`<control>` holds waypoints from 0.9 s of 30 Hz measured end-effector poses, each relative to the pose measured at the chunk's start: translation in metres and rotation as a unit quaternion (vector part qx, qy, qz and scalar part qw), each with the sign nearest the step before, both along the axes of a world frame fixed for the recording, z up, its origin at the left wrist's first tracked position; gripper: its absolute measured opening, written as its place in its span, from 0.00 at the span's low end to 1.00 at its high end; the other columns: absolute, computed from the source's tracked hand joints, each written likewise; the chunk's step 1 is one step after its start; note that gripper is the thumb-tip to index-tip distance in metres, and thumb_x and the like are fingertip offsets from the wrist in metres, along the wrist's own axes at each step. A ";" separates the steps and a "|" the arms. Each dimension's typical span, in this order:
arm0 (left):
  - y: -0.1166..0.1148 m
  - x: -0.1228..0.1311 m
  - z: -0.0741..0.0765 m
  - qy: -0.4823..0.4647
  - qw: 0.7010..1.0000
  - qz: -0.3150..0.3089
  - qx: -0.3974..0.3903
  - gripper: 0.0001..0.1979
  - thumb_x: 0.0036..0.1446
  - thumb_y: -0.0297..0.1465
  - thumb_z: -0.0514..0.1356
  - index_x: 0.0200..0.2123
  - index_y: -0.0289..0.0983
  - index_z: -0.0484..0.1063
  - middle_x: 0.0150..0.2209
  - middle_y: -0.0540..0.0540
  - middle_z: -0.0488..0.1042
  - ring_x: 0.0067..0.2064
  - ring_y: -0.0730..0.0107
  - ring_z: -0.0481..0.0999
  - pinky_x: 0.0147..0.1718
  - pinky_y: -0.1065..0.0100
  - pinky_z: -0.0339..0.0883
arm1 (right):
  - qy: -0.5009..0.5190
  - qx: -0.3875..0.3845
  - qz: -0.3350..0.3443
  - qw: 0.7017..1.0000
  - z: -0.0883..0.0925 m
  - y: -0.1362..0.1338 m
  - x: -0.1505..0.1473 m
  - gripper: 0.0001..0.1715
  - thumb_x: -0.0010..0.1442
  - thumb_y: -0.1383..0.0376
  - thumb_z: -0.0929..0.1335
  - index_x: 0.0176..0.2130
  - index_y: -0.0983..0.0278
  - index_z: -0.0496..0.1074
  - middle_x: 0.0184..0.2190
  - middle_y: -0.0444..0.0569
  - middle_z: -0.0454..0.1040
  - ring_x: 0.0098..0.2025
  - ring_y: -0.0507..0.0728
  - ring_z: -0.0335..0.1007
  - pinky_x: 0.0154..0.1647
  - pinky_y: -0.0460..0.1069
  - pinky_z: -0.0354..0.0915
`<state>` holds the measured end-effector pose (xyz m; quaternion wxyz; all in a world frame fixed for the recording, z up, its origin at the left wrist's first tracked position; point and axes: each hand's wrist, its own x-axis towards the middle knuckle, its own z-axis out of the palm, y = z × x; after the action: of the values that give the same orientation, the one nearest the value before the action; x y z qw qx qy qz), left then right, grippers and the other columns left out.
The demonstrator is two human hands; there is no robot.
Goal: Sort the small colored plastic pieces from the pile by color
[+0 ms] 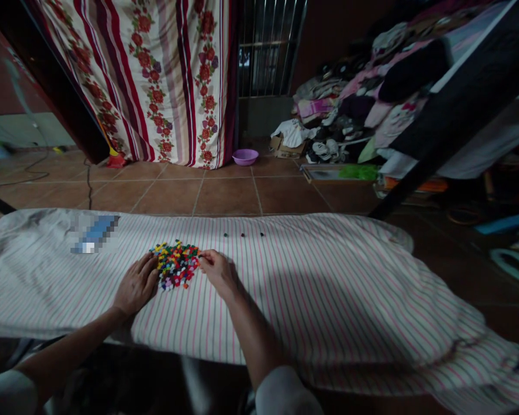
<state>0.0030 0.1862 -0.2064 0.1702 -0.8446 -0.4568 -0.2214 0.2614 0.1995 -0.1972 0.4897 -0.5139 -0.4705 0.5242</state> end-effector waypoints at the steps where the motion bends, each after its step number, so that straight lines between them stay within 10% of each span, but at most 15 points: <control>1: 0.000 0.000 0.001 0.004 1.000 -0.003 0.003 0.15 0.61 0.27 0.50 0.50 0.38 0.68 0.52 0.34 0.73 0.63 0.51 0.64 0.53 0.44 0.67 | -0.005 0.005 -0.003 1.000 -0.002 0.000 0.000 0.09 0.52 0.60 0.68 0.35 0.59 0.73 0.27 0.42 0.76 0.29 0.52 0.72 0.31 0.47 0.69; 27: 0.002 -0.002 -0.002 0.078 0.992 -0.029 0.092 0.09 0.61 0.25 0.52 0.43 0.34 0.69 0.50 0.33 0.73 0.61 0.46 0.65 0.50 0.48 0.68 | -0.145 0.049 0.005 0.988 -0.008 -0.001 0.004 0.09 0.56 0.58 0.70 0.38 0.58 0.74 0.35 0.43 0.79 0.38 0.53 0.75 0.37 0.46 0.68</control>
<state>0.0008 0.1882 -0.2084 0.2762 -0.8528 -0.3953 -0.2007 0.2657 0.1985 -0.2050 0.4385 -0.5574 -0.5639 0.4231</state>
